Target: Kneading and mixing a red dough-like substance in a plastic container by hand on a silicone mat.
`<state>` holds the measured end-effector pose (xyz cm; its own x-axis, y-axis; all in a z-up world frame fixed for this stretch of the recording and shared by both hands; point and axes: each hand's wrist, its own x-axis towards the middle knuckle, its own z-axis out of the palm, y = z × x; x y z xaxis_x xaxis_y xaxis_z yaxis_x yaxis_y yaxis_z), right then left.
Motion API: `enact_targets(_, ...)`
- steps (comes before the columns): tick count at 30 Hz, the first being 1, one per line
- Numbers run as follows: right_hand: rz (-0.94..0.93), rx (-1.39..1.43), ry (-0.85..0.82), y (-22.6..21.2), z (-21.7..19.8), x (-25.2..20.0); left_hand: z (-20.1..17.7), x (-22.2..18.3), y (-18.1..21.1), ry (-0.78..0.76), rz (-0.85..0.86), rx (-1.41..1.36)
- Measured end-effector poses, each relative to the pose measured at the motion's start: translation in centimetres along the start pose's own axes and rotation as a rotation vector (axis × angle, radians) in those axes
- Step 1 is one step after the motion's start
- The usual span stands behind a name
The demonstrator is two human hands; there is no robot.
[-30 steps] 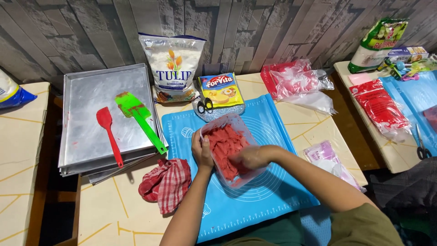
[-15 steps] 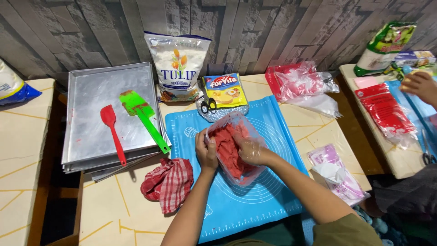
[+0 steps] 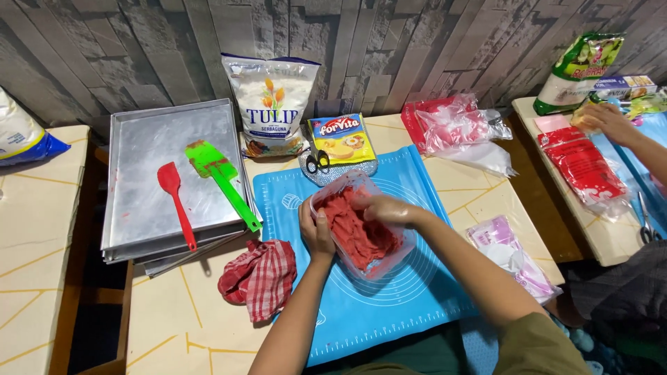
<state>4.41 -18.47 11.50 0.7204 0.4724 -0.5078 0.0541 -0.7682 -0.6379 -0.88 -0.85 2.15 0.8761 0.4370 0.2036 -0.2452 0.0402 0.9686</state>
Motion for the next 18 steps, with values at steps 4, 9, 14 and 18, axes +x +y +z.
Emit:
enact_targets(4, -0.106, 0.099, 0.052, -4.6, -2.7, -4.2, 0.0, 0.0, -0.6, 0.012, -0.004, 0.004)
enact_targets(9, -0.114, -0.356, -0.085, 1.4, 1.8, -0.8, -0.1, 0.2, -0.4, 0.002, -0.005, 0.014)
enact_targets(14, -0.282, -0.631, -0.153, 5.6, 5.3, 2.3, 0.0, 0.0, -0.1, 0.017, 0.005, 0.051)
enact_targets(18, -0.206, -0.684, -0.133, 3.3, 6.9, 1.4, 0.1, -0.1, -0.4, 0.022, 0.01, 0.055)
